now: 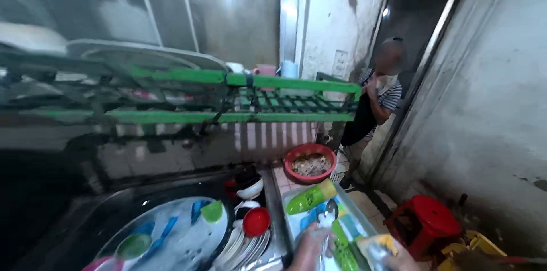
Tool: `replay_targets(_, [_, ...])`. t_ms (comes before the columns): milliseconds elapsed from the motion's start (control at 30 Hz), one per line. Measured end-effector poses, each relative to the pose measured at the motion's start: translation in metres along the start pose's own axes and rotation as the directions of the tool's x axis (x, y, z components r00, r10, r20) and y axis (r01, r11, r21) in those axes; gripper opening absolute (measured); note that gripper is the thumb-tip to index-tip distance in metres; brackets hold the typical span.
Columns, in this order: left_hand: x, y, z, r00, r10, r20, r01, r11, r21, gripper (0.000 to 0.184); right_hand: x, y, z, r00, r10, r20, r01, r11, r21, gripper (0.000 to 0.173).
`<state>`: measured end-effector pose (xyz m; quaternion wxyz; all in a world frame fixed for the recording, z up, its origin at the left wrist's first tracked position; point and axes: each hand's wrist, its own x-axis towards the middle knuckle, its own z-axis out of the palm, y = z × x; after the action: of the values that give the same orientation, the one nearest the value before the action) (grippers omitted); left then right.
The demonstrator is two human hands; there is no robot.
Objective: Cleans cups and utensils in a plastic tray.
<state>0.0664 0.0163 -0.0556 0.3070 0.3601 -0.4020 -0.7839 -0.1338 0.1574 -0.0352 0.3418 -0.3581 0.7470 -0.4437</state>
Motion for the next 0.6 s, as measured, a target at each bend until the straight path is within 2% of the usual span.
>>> replay_targets(100, [-0.002, 0.002, 0.002, 1.000, -0.028, 0.005, 0.028, 1.000, 0.008, 0.020, 0.005, -0.018, 0.016, 0.996, -0.021, -0.083, 0.040, 0.971, 0.236, 0.057])
replay_targets(167, [-0.003, 0.003, 0.005, 1.000, -0.028, -0.004, 0.029, 0.997, 0.065, 0.020, 0.013, -0.038, 0.032, 0.997, -0.062, -0.051, 0.074, 0.958, 0.278, 0.055])
replay_targets(267, [-0.013, 0.007, 0.011, 0.999, -0.035, 0.020, 0.029, 0.974, 0.226, 0.027, 0.036, -0.062, 0.053, 0.998, -0.055, -0.015, 0.056, 0.981, 0.183, 0.050])
replay_targets(333, [-0.016, 0.007, 0.012, 0.999, -0.035, 0.035, 0.025, 0.965, 0.262, 0.028, 0.052, -0.065, 0.063, 0.998, -0.037, -0.052, 0.043, 0.993, 0.110, 0.051])
replay_targets(467, [-0.011, 0.004, 0.013, 0.999, -0.047, -0.006, 0.047, 0.956, 0.290, 0.022, 0.050, -0.051, 0.083, 0.994, -0.056, -0.093, 0.069, 0.988, 0.142, 0.051])
replay_targets(533, [-0.009, 0.005, 0.014, 0.998, -0.011, -0.055, 0.035, 0.895, 0.445, 0.032, 0.043, -0.049, 0.086, 0.999, -0.030, -0.045, 0.033, 0.998, 0.047, 0.054])
replay_targets(600, [-0.010, 0.010, 0.014, 1.000, 0.008, -0.028, 0.012, 0.767, 0.641, 0.044, 0.052, -0.051, 0.081, 0.999, -0.032, -0.036, 0.029, 0.996, -0.088, 0.055])
